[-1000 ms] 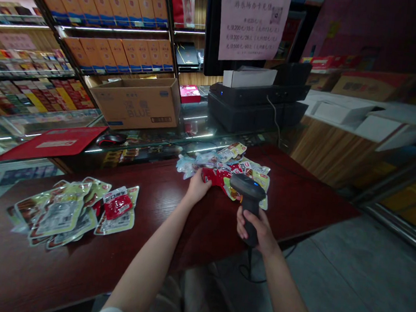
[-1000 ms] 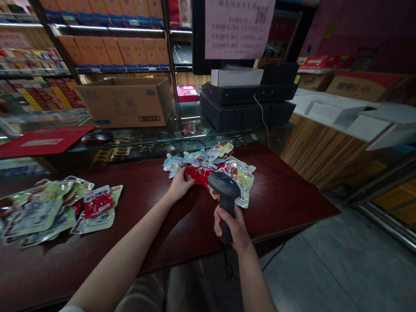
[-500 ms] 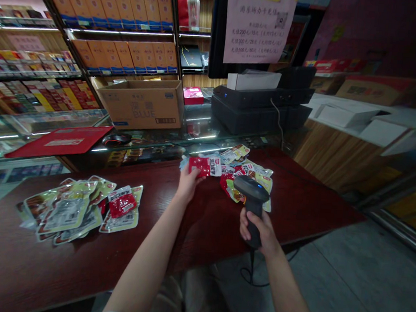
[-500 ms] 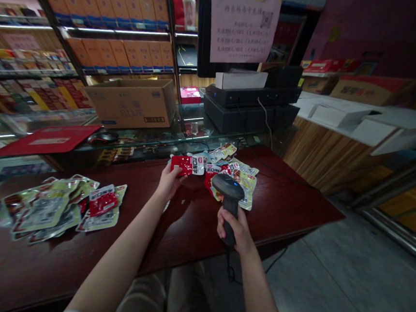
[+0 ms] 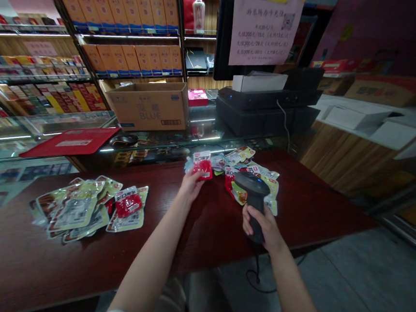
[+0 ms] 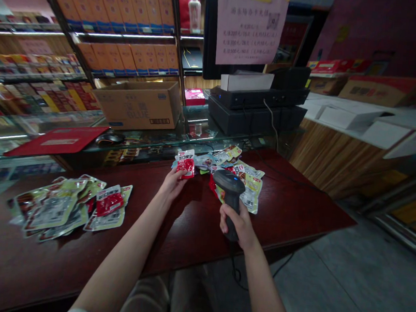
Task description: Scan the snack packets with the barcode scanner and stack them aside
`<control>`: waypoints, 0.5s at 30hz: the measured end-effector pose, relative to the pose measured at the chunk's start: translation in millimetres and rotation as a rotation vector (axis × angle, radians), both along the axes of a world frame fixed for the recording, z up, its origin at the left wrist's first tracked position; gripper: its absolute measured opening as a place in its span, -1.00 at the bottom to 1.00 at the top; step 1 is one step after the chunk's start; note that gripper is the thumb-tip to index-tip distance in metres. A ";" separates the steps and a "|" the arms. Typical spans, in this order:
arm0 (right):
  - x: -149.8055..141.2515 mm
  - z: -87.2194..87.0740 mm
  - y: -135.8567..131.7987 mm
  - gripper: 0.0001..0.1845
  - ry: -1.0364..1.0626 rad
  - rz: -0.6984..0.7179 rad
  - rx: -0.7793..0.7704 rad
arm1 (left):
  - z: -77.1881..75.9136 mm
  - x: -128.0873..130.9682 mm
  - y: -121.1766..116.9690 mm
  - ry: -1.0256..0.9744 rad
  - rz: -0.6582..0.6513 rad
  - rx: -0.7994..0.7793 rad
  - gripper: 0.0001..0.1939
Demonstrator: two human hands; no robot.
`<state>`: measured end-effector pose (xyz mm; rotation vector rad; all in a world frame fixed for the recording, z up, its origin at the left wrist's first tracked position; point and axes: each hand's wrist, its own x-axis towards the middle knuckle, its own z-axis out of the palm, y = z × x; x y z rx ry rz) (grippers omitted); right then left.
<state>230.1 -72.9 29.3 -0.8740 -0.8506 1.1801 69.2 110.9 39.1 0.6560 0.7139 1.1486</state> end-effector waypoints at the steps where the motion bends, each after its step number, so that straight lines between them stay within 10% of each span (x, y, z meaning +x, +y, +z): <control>1: -0.7 2.5 3.6 -0.69 -0.006 0.004 -0.001 | -0.5 -0.8 0.9 0.001 0.005 0.013 -0.66; 15: -22.0 8.8 34.4 -0.56 -0.039 0.100 -0.040 | 6.1 -16.6 14.2 0.091 0.106 0.325 -0.60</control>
